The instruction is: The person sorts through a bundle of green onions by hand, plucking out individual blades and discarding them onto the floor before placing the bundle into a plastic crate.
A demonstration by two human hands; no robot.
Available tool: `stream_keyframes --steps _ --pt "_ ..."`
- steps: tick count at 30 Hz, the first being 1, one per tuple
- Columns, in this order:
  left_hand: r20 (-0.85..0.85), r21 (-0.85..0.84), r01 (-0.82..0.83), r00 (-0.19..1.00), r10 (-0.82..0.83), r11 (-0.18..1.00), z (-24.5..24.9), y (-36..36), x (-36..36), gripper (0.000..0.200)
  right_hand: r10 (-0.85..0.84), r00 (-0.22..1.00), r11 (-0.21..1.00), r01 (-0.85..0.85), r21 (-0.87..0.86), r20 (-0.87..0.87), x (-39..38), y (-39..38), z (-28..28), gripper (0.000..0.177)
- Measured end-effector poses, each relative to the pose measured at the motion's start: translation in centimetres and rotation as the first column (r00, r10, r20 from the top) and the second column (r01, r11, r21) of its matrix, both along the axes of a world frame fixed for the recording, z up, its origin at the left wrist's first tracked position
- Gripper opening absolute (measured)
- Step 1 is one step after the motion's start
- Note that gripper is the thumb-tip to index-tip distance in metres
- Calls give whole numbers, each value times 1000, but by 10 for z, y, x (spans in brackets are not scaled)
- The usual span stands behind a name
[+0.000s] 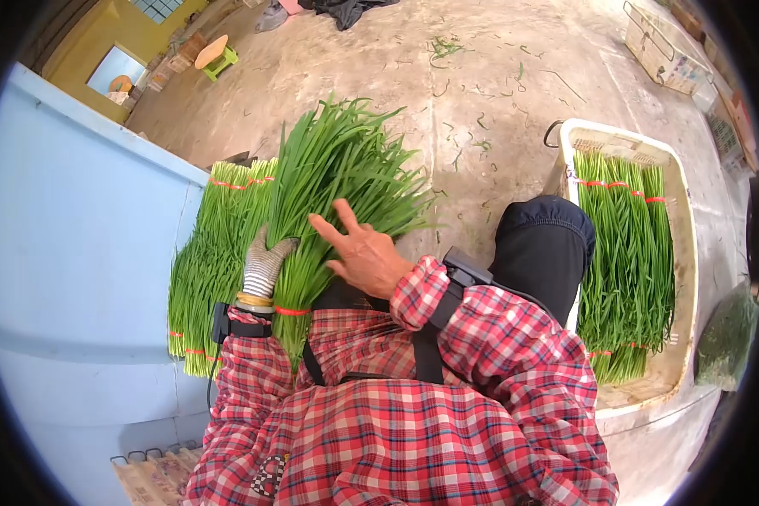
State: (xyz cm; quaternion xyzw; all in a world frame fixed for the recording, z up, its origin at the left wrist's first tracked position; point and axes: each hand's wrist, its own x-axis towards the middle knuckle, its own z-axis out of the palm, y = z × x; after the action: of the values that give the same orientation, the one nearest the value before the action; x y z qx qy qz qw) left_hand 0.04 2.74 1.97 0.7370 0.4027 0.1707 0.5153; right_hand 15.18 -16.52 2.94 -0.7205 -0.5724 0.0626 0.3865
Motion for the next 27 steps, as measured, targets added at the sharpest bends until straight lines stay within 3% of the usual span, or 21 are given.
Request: stream_keyframes --steps 1,3,6,7,10,17,20,22,27 --pt "112 -72 -7 994 15 997 -2 1 -3 49 2 1000 1000 -2 5 4 -2 -1 -9 65" --pt "281 -130 -25 958 61 991 -4 -2 -8 46 37 998 970 -26 -240 43 0 -12 -27 73" --pt "288 -293 -83 942 171 953 1 -2 -23 46 47 994 963 -18 -269 100 -2 -35 -40 74" --pt "320 -344 -54 932 171 938 0 -3 -26 46 100 994 924 -75 -375 49 0 -43 -32 76" --pt "394 -441 -56 885 249 896 -6 -2 -31 43 92 983 939 -32 -344 160 -2 -54 -31 76" --pt "455 -452 0 860 231 892 -25 5 -34 39 21 961 970 49 -240 277 -5 -62 -30 70" --pt "413 -339 7 900 142 941 -39 14 -35 37 15 961 963 61 -264 275 -5 -64 -22 66" --pt "419 -267 -16 898 131 963 -31 5 -31 37 6 957 961 75 -265 291 -6 -63 -22 65" --pt "419 -317 13 899 128 948 -15 -8 -27 37 -7 942 969 90 -232 336 -10 -68 -29 63"
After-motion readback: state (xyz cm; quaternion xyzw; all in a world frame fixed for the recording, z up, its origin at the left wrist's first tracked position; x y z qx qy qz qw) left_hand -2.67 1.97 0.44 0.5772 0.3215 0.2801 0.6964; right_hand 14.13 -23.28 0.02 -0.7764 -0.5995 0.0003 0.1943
